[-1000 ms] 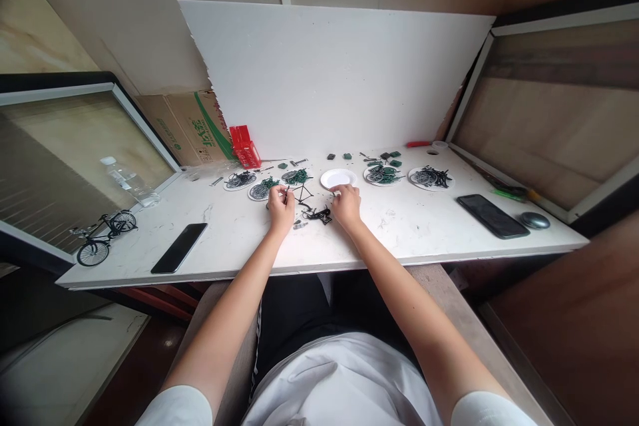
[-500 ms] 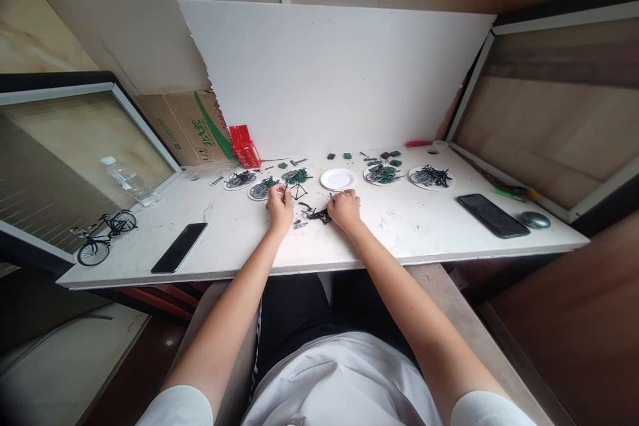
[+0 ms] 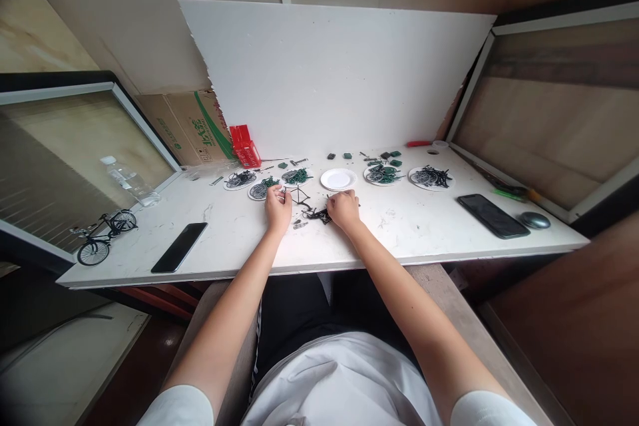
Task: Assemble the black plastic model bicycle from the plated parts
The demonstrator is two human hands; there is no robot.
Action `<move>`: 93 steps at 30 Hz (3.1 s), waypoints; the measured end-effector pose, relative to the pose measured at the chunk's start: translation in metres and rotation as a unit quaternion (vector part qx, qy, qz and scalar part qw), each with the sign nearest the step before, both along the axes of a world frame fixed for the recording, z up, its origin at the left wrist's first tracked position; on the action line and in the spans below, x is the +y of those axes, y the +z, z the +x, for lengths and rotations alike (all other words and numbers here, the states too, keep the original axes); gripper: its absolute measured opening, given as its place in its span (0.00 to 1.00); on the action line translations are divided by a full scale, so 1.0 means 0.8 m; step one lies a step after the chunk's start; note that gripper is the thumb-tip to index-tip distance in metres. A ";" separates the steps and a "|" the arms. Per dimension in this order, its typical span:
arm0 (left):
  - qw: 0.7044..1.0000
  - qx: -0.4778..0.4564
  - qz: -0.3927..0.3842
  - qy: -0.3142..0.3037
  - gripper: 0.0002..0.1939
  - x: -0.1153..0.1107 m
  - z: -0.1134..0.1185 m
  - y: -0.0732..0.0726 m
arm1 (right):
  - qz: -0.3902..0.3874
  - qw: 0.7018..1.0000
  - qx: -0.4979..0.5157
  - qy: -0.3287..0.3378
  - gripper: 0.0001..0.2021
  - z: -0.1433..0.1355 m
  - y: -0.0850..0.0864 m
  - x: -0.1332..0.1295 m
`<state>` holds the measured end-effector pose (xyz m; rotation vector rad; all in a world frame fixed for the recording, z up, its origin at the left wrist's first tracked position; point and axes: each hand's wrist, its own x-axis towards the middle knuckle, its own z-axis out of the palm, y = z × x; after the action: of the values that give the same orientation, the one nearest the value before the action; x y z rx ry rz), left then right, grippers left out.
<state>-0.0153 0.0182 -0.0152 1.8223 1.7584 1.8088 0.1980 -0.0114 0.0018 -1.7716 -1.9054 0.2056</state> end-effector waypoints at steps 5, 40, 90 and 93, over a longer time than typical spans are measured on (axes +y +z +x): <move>0.999 0.012 -0.044 0.026 0.13 -0.002 -0.002 -0.001 | 0.017 1.000 0.023 0.012 0.15 0.003 -0.007 0.007; 0.994 0.101 -0.025 -0.024 0.06 -0.006 0.000 0.003 | 0.100 0.937 0.326 0.074 0.12 0.004 -0.009 0.009; 0.981 0.015 -0.036 -0.189 0.19 -0.016 0.020 0.026 | 0.091 0.960 0.191 0.185 0.06 0.008 -0.005 0.000; 0.984 0.020 -0.041 -0.174 0.19 -0.014 0.019 0.025 | 0.104 0.950 0.231 0.183 0.06 0.009 -0.004 0.003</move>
<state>0.0000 0.0069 0.0046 1.9923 1.3899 1.5527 0.2052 -0.0091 -0.0017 -1.1001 -1.8061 0.4865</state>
